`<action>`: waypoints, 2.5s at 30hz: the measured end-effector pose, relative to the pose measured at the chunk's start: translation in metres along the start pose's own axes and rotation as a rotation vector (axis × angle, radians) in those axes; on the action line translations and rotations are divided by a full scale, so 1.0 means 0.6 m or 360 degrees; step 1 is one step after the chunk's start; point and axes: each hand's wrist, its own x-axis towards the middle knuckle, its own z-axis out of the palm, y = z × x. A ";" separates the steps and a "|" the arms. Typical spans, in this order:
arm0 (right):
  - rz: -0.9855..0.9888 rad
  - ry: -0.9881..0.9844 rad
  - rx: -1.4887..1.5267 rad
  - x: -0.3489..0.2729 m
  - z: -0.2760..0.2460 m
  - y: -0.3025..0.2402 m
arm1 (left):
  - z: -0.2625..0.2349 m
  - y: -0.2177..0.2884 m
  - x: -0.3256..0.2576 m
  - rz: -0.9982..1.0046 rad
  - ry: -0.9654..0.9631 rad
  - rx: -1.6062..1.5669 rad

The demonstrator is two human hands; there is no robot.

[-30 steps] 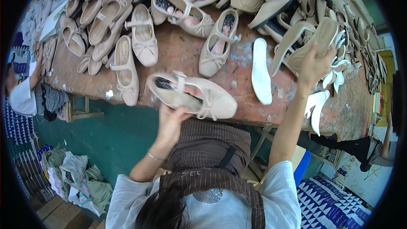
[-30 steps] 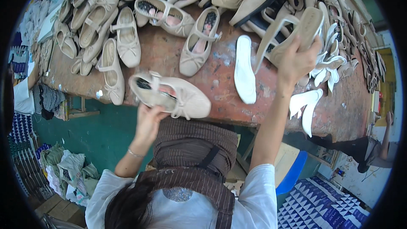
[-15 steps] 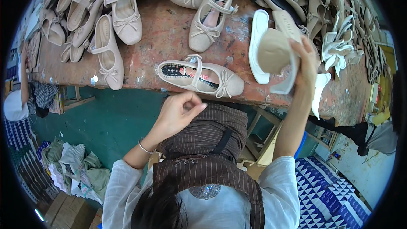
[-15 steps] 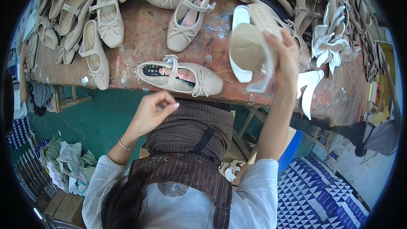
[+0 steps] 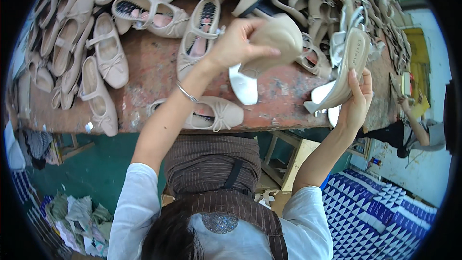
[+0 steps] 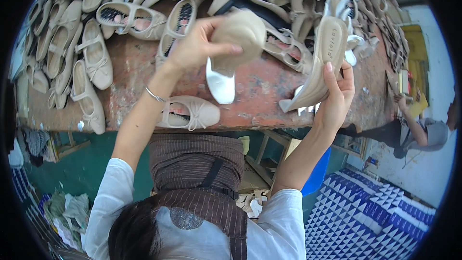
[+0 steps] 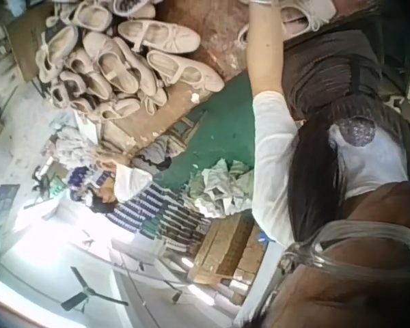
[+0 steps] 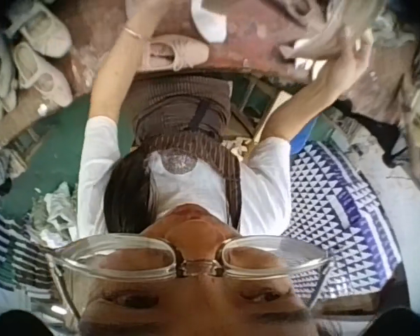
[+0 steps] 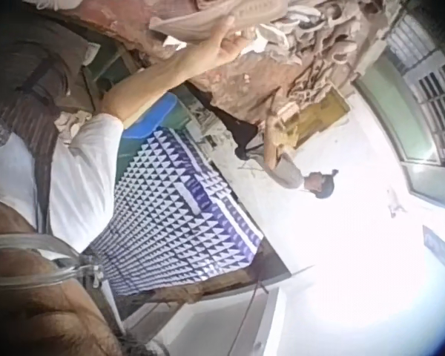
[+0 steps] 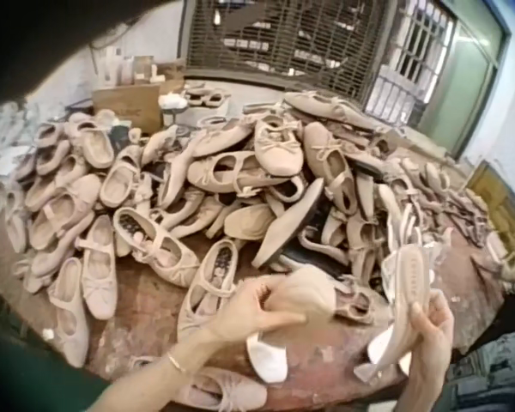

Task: The person repeatedly picks up shoes and white insoles, inserting each insole into a shoe and pressing it firmly into place by hand. They occasionally move shoes aside on the table to reach others while continuing the assembly process.

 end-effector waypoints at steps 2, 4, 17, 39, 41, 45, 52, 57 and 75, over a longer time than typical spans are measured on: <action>0.0118 -0.0003 0.0108 -0.015 -0.011 0.003 | -0.027 0.004 0.031 -0.0092 0.0205 -0.0155; 0.0205 -0.0114 0.0088 -0.040 -0.006 0.014 | -0.051 -0.002 0.054 -0.0091 0.0459 0.0291; 0.0078 -0.0848 -0.0769 -0.153 0.107 0.104 | -0.117 0.022 -0.413 -0.0492 0.1422 0.1574; -0.0657 -0.1287 -0.0816 -0.270 0.352 0.233 | -0.101 -0.038 -0.453 -0.0494 0.1400 0.0809; -0.0652 -0.1318 -0.0841 -0.272 0.354 0.236 | -0.104 -0.043 -0.451 -0.0449 0.1395 0.0849; -0.0671 -0.1339 -0.0925 -0.278 0.363 0.244 | -0.108 -0.052 -0.447 -0.0394 0.1441 0.0843; -0.0752 -0.1431 -0.1078 -0.285 0.364 0.249 | -0.107 -0.061 -0.438 -0.0502 0.1599 0.0867; -0.0915 -0.1597 -0.1141 -0.287 0.351 0.254 | -0.108 -0.053 -0.426 -0.0668 0.1691 0.0707; -0.0972 -0.1661 -0.1732 -0.279 0.313 0.205 | -0.124 -0.033 -0.413 -0.0748 0.1412 0.1337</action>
